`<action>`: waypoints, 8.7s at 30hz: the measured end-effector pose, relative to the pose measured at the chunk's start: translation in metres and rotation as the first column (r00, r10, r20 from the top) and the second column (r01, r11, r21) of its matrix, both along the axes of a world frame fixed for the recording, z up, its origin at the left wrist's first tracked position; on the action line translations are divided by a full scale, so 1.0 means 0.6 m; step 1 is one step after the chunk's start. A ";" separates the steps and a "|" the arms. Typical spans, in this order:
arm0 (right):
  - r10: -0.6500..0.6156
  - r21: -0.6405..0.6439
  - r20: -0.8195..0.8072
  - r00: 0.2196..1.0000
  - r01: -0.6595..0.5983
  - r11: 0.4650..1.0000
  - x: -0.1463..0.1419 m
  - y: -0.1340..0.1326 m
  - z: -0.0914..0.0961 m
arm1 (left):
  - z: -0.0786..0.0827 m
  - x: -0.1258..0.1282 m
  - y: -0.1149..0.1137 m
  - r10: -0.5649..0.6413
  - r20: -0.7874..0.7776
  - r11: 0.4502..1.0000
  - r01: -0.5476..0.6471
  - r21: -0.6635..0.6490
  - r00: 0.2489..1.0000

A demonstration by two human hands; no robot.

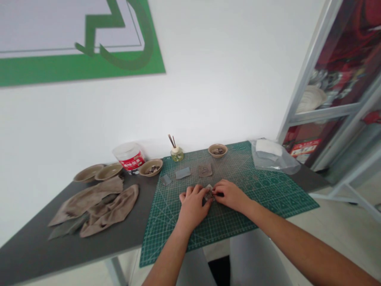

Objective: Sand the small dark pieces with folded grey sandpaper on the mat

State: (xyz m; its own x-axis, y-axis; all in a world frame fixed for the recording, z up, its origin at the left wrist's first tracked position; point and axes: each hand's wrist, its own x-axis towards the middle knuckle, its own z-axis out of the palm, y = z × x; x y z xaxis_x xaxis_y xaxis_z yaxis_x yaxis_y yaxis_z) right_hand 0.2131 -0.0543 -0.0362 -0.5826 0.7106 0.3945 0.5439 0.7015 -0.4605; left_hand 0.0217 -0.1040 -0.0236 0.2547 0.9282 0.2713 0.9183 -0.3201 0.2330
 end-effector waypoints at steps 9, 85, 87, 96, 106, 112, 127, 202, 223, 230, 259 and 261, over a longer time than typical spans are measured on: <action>0.064 -0.022 -0.017 0.998 -0.065 0.998 0.001 -0.004 0.001 | 0.000 -0.001 0.001 -0.003 -0.003 1.000 0.003 -0.002 1.000; -0.135 -0.052 -0.002 0.991 0.135 0.990 -0.016 -0.010 -0.003 | 0.013 0.003 -0.005 0.061 0.107 0.996 -0.054 -0.068 0.992; -0.087 -0.056 0.002 0.996 0.087 0.995 -0.018 -0.010 -0.004 | 0.013 0.003 -0.006 0.049 0.106 0.998 -0.044 -0.053 0.993; -0.164 -0.087 -0.162 0.973 0.151 0.985 -0.046 -0.023 0.007 | 0.016 -0.008 -0.004 0.023 0.209 0.999 -0.015 -0.043 0.978; -0.287 -0.047 -0.052 0.956 0.285 0.957 -0.067 -0.025 -0.009 | -0.002 -0.040 0.013 0.112 0.475 0.992 -0.127 0.000 0.873; -0.311 -0.205 0.049 0.949 0.315 0.927 -0.074 -0.010 0.003 | -0.006 -0.049 0.018 0.139 0.519 0.987 -0.163 0.002 0.843; -0.349 -0.065 0.093 0.932 0.355 0.932 -0.006 0.001 0.021 | -0.009 -0.048 0.022 0.110 0.498 0.991 -0.136 0.015 0.860; -0.359 0.235 0.351 0.865 0.290 0.928 -0.106 0.135 0.061 | -0.002 -0.047 0.017 0.025 0.644 0.990 0.068 -0.120 0.765; -0.418 -0.156 -0.114 0.901 0.399 0.903 -0.061 -0.013 0.012 | -0.017 -0.043 0.026 0.030 0.719 0.998 0.015 -0.056 0.694; -0.281 -0.497 -0.425 0.860 0.037 0.867 -0.044 -0.002 0.014 | -0.010 -0.042 0.025 0.023 0.766 0.994 0.066 -0.085 0.642; -0.147 -0.445 -0.563 0.813 -0.148 0.883 -0.064 0.139 0.018 | -0.001 -0.062 0.187 0.031 0.908 0.930 0.321 -0.180 0.418; -0.146 -0.400 -0.496 0.856 -0.076 0.913 -0.064 0.135 0.018 | 0.002 -0.063 0.186 0.047 0.908 0.928 0.317 -0.194 0.416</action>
